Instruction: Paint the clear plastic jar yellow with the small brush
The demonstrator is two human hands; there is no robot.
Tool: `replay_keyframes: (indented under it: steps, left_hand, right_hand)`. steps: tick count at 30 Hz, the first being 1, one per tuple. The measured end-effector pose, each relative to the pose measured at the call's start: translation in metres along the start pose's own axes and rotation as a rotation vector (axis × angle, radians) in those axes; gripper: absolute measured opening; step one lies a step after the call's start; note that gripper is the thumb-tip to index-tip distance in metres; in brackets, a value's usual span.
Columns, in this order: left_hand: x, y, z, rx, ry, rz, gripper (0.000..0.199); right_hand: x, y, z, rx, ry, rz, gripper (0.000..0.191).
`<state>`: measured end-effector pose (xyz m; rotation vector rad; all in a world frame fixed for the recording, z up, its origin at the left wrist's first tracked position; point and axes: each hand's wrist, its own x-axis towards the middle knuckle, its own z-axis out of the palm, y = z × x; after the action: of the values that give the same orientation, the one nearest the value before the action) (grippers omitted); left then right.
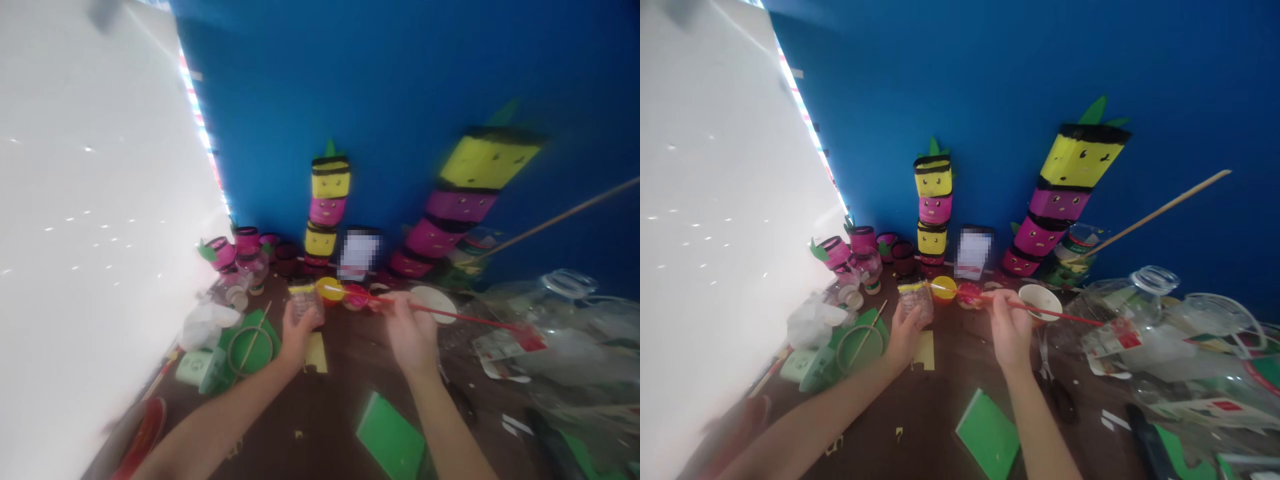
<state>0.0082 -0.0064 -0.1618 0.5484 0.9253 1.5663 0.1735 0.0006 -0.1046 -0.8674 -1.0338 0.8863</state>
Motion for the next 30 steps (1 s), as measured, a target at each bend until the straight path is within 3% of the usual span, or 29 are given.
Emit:
replay_keyframes:
  steps: [7,13,18,24,30]
  left_hand:
    - [0.0000,0.0010,0.0020,-0.007,0.006,-0.014,0.047]
    - [-0.0003,0.0000,0.0006,-0.018,-0.004,-0.019,0.045]
    - [-0.0005,0.0001,-0.0002,-0.027,-0.013,-0.026,0.045]
    - [-0.0027,0.0030,0.0025,-0.061,-0.024,-0.041,0.045]
    - [-0.0029,0.0051,0.0036,-0.100,-0.065,-0.051,0.043]
  right_hand:
    - [-0.0030,0.0021,0.0033,-0.054,-0.062,-0.018,0.018]
    - [0.0001,0.0016,-0.0019,-0.075,0.019,-0.023,0.019]
    - [-0.0015,0.0003,0.0017,-0.018,-0.055,0.004,0.017]
    - [0.0014,0.0010,-0.0026,-0.034,0.057,-0.011,0.019]
    - [0.0005,0.0037,-0.0016,0.027,-0.022,0.011,0.019]
